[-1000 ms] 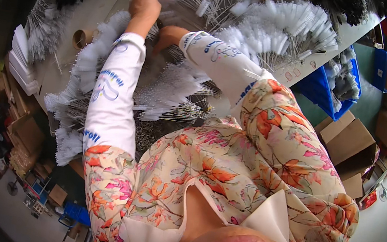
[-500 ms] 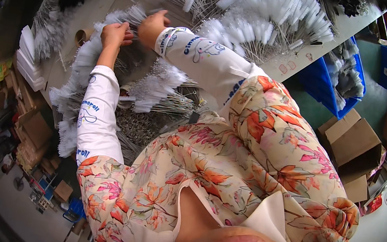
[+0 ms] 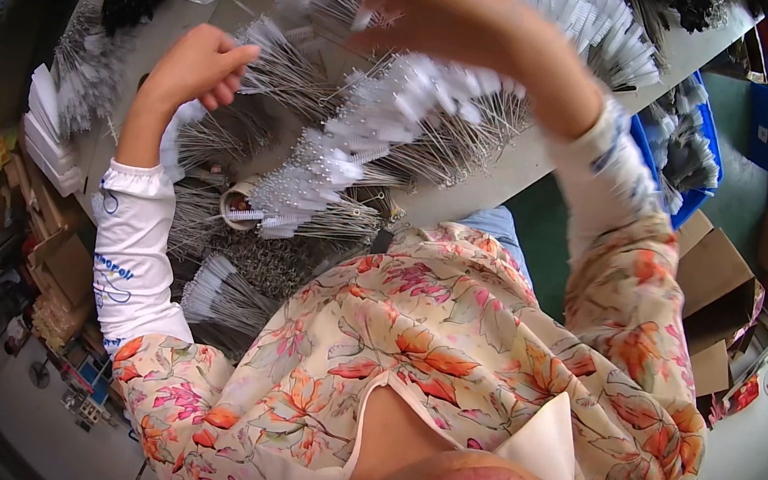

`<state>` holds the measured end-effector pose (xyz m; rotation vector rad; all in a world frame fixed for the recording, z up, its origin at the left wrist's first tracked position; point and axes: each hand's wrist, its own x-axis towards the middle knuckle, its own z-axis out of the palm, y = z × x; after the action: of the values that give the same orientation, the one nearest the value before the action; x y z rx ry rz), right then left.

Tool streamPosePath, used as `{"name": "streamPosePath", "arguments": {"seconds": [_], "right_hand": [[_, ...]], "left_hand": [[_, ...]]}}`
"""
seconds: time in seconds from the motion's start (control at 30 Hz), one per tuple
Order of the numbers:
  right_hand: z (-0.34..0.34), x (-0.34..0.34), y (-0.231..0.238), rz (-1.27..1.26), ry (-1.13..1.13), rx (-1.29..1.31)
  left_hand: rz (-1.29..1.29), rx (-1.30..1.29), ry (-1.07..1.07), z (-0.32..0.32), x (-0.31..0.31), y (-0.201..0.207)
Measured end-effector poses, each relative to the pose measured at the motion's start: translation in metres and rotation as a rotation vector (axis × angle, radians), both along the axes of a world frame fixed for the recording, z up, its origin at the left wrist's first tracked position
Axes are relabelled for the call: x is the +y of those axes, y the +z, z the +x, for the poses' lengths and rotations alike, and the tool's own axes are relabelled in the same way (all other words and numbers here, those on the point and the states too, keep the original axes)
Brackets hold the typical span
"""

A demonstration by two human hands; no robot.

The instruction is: Manually assembling white nylon bottle brushes by attaching them to metal rings.

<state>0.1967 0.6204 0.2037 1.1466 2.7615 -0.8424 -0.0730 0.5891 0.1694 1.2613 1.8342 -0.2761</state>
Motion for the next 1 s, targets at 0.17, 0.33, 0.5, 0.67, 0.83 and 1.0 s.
{"name": "streamPosePath", "arguments": {"seconds": [0.17,0.33,0.5,0.67,0.83,1.0], "right_hand": [[0.078,0.112,-0.083,-0.163,-0.111,-0.068],[0.083,0.134,-0.128,-0.892,-0.586,0.119],[0.109,0.152,-0.177,-0.958,-0.478,0.01],[0.125,0.138,-0.176,-1.052,-0.521,0.113],[0.094,0.129,-0.19,-1.177,-0.453,0.237],[0.078,0.131,-0.176,-0.837,0.034,0.008]], "left_hand": [[0.36,-0.305,-0.254,0.049,0.026,-0.025],[0.871,-0.222,-0.332,0.079,0.077,-0.086],[0.98,0.054,-0.357,0.115,0.123,-0.077],[0.591,-0.224,-0.498,0.115,0.13,-0.079],[0.608,-0.129,-0.609,0.066,0.103,-0.075],[0.595,-0.129,-0.56,0.044,0.063,-0.048]]}}
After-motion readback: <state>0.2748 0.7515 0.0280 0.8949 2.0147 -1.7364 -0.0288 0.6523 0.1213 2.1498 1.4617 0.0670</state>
